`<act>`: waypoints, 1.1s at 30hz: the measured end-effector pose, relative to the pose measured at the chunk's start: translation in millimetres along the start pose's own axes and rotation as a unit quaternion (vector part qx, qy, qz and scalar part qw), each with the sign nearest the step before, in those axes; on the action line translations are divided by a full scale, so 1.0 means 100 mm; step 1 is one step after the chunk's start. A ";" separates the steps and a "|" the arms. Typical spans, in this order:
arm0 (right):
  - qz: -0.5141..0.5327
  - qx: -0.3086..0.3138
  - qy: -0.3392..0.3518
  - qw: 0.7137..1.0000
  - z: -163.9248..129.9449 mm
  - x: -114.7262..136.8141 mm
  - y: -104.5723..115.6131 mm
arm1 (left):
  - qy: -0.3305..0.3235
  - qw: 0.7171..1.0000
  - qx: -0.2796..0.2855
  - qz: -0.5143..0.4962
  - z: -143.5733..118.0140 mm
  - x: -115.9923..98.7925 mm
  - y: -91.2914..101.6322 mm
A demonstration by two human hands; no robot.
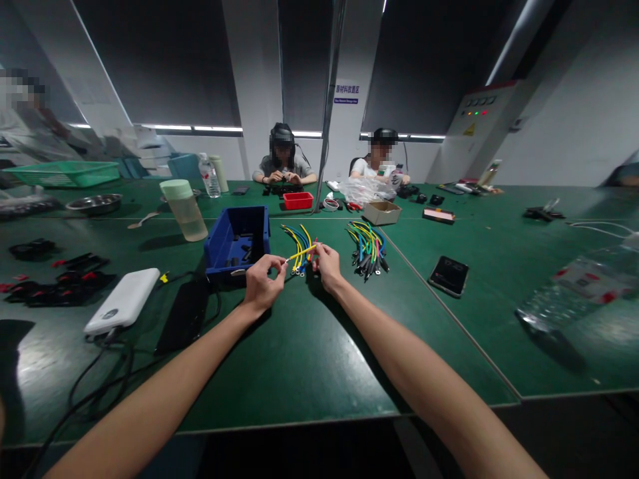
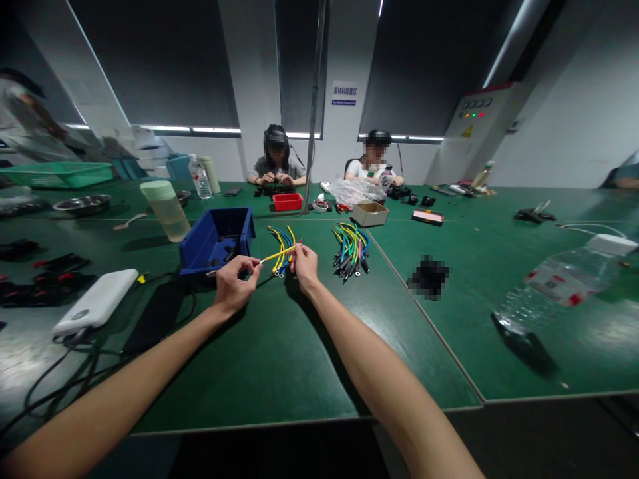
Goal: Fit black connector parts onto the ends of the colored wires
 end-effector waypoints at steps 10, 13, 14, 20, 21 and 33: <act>0.078 -0.095 0.004 0.992 0.04 -0.01 0.25 | -0.020 0.989 -0.059 0.135 0.09 0.15 0.27; 0.067 -0.101 0.014 0.992 0.02 0.00 0.26 | 0.050 0.964 -0.061 0.253 0.21 0.37 0.47; 0.063 -0.101 0.018 0.993 0.02 0.01 0.26 | 0.076 0.953 -0.026 0.292 0.25 0.47 0.47; 0.052 -0.085 0.033 0.994 0.00 0.05 0.23 | 0.234 0.866 0.232 0.377 0.19 1.06 0.27; 0.048 -0.082 0.034 0.995 0.00 0.05 0.23 | 0.245 0.856 0.264 0.370 0.16 1.11 0.22; -0.013 -0.088 0.029 0.996 0.00 0.03 0.25 | 0.262 0.810 0.350 0.390 0.08 1.28 0.13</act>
Point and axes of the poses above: each hand's wrist, its own z-axis towards the middle knuckle, its own y-axis out of the back of the hand, x = y × z, the point moved 10 cm from there along z, towards the middle knuckle, and after that the axes turned 2 degrees about x, right-handed, at the moved point
